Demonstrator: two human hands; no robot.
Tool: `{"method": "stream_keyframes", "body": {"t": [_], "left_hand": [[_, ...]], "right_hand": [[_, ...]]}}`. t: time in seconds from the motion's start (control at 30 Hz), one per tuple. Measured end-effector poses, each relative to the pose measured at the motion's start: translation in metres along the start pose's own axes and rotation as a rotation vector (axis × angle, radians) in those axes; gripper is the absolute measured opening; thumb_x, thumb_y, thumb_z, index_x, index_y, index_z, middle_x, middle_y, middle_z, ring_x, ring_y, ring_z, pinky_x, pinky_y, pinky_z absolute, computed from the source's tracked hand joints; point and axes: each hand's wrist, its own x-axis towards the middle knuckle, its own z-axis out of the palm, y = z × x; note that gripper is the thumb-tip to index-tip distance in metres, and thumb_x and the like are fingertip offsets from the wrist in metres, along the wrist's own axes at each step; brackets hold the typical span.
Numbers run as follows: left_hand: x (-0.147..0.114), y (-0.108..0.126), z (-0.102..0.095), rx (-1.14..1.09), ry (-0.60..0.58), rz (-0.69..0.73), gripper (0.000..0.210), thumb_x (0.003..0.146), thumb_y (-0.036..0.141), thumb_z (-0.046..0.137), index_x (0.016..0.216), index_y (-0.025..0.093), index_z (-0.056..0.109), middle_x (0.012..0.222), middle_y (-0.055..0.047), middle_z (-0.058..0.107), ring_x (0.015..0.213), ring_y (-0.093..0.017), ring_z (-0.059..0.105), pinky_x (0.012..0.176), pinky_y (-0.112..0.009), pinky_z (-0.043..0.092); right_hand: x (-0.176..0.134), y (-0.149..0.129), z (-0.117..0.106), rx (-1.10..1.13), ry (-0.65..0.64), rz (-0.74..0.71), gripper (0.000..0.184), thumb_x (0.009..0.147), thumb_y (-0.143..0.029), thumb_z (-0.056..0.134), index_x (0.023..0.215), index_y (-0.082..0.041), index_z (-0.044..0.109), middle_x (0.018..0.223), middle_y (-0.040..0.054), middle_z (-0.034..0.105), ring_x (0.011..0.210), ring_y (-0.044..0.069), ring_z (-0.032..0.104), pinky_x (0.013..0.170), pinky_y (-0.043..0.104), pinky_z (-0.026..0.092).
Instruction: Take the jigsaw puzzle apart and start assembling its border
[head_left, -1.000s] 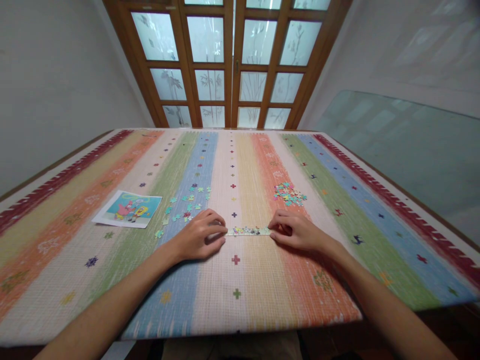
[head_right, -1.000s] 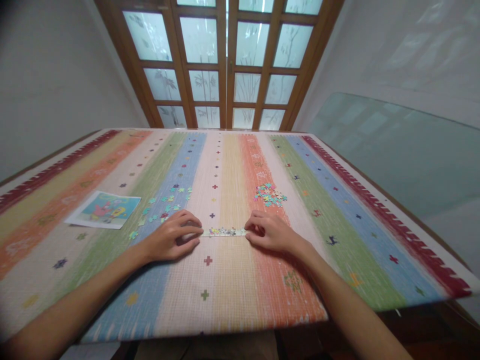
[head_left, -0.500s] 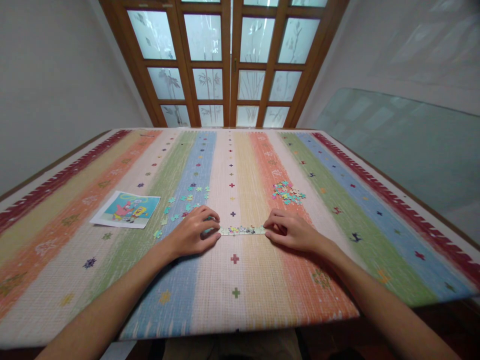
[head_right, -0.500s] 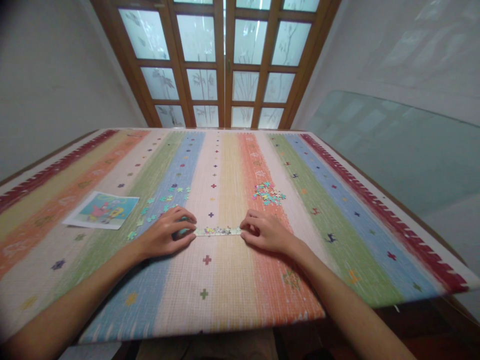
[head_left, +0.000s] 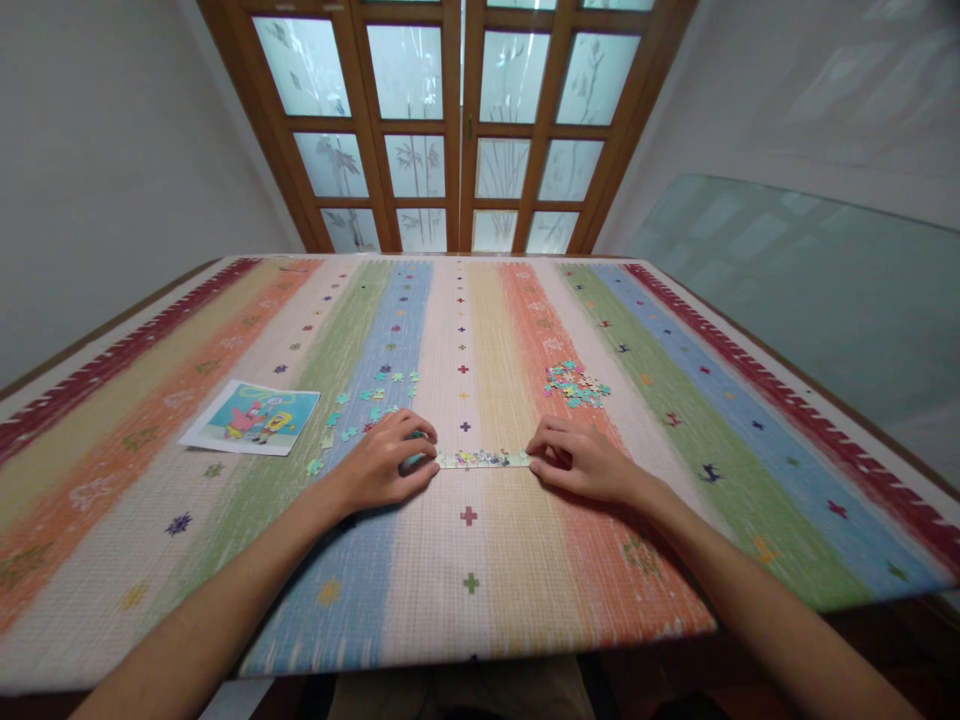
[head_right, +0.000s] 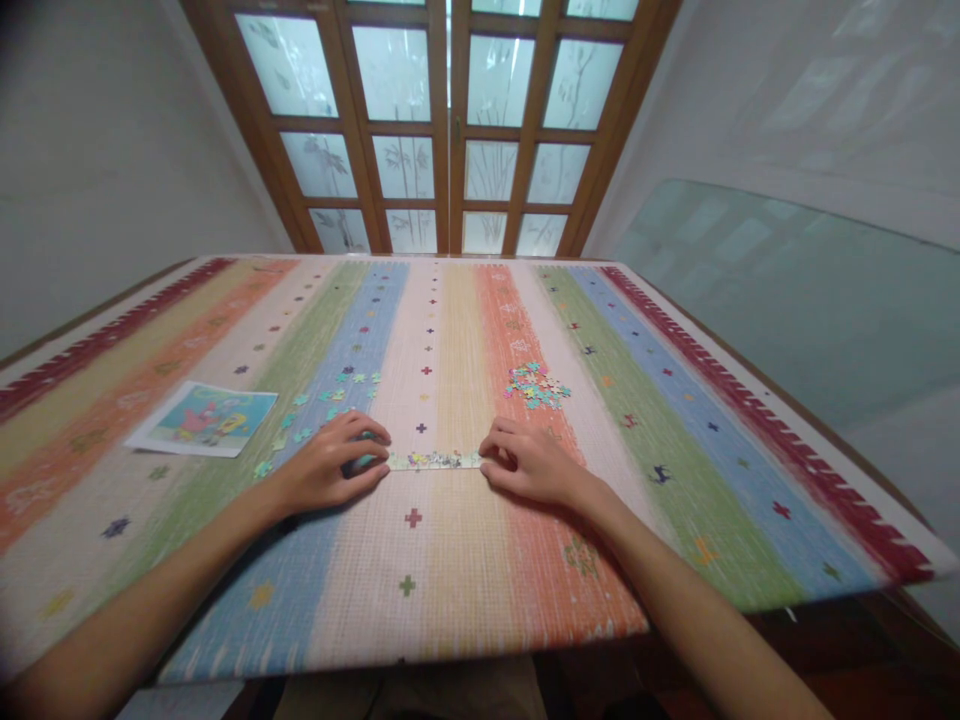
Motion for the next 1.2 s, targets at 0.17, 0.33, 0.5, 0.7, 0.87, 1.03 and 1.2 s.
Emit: {"method": "stream_keyframes", "body": {"t": [0.17,0.33,0.5,0.7,0.87,1.03,1.2], "left_hand": [[0.0003,0.0009,-0.0006,0.000,-0.005,-0.002,0.010,0.096,0.026,0.062,0.090,0.021,0.070,0.102,-0.007,0.070,0.096,-0.024,0.062,0.086,-0.042,0.049],[0.0009,0.0020,-0.0009,-0.005,-0.005,-0.005,0.011,0.096,0.026,0.061,0.090,0.021,0.069,0.102,-0.007,0.070,0.096,-0.023,0.062,0.087,-0.042,0.049],[0.0013,0.0021,-0.0009,-0.001,-0.007,0.002,0.011,0.096,0.026,0.061,0.090,0.021,0.069,0.101,-0.006,0.070,0.095,-0.023,0.062,0.087,-0.041,0.048],[0.0004,0.0012,0.0001,-0.002,-0.003,-0.005,0.010,0.096,0.026,0.062,0.090,0.021,0.068,0.102,-0.006,0.070,0.096,-0.023,0.062,0.088,-0.041,0.048],[0.0002,0.0001,0.0010,-0.003,-0.013,-0.006,0.010,0.096,0.025,0.061,0.089,0.021,0.068,0.101,-0.006,0.070,0.095,-0.023,0.063,0.088,-0.041,0.048],[0.0000,-0.0001,0.0010,0.002,-0.006,-0.001,0.010,0.096,0.026,0.061,0.090,0.022,0.068,0.100,-0.006,0.070,0.094,-0.022,0.063,0.086,-0.040,0.048],[0.0002,0.0001,0.0006,0.003,0.002,0.013,0.009,0.096,0.025,0.062,0.090,0.021,0.068,0.099,-0.006,0.071,0.093,-0.022,0.063,0.085,-0.039,0.048]], "right_hand": [[-0.0002,-0.0003,-0.0007,0.002,-0.003,-0.002,0.005,0.091,-0.019,0.060,0.089,-0.020,0.065,0.086,0.0043,0.062,0.069,0.016,0.057,0.065,0.030,0.044],[-0.0003,0.0007,0.0002,-0.008,0.002,0.003,0.005,0.092,-0.020,0.061,0.091,-0.020,0.065,0.086,0.0041,0.062,0.069,0.016,0.057,0.065,0.031,0.044],[0.0003,-0.0007,0.0001,-0.009,0.010,-0.011,0.007,0.093,-0.022,0.061,0.091,-0.020,0.067,0.086,0.0044,0.062,0.070,0.016,0.058,0.065,0.030,0.044],[0.0007,0.0001,0.0044,-0.017,0.026,-0.071,0.016,0.096,-0.020,0.057,0.092,-0.020,0.073,0.086,0.0059,0.064,0.070,0.016,0.060,0.066,0.031,0.046],[0.0012,0.0008,0.0049,-0.055,0.021,-0.073,0.016,0.094,-0.018,0.058,0.091,-0.020,0.074,0.086,0.0067,0.065,0.072,0.017,0.061,0.067,0.031,0.047],[0.0002,0.0017,0.0058,-0.082,0.002,-0.094,0.019,0.097,-0.021,0.055,0.092,-0.020,0.074,0.087,0.0072,0.065,0.073,0.017,0.061,0.068,0.031,0.047],[-0.0009,0.0007,0.0077,-0.090,0.002,-0.106,0.023,0.099,-0.024,0.053,0.089,-0.019,0.075,0.085,0.0068,0.064,0.069,0.016,0.060,0.065,0.030,0.045]]}}
